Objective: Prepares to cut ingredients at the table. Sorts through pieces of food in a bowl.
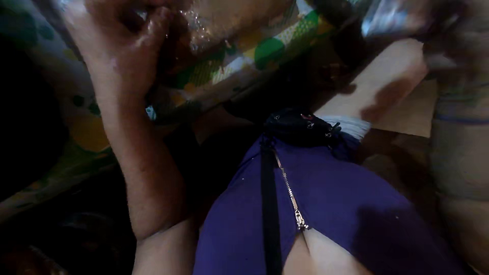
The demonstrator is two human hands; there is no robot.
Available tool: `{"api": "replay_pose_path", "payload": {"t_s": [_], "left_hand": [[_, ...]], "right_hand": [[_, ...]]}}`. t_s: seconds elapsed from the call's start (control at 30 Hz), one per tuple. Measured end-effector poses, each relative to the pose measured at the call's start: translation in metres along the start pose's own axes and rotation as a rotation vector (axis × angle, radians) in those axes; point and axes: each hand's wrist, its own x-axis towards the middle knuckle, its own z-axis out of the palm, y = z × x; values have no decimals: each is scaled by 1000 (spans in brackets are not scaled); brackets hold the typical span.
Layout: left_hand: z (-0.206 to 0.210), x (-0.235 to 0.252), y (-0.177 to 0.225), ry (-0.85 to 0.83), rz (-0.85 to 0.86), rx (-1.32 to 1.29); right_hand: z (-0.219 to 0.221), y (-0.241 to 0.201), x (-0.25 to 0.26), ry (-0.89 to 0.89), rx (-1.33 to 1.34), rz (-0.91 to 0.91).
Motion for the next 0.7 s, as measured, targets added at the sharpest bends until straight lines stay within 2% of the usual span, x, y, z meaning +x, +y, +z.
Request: {"api": "replay_pose_path", "payload": {"t_s": [0.07,0.13,0.27,0.3,0.37,0.4,0.53,0.7], "left_hand": [[1,0,4,3,-8,11],[1,0,0,-7,-17,28],[17,13,-67,120,298,44],[14,10,-57,93,219,40],[5,1,-14,2,-29,18],[4,0,-5,-4,-74,21],[4,-2,3,14,-68,29],[4,-6,8,23,-142,-9]], "right_hand": [[21,-13,-41,-301,-93,34],[26,-9,-69,-459,-205,69],[25,-15,-101,-708,-859,-70],[29,-17,-108,-745,-980,-102],[37,-17,-119,-785,-1147,-198],[41,-13,-124,-776,-1188,-245],[49,4,-134,-681,-1270,-514],[46,-12,-124,-726,-1283,-847]]}}
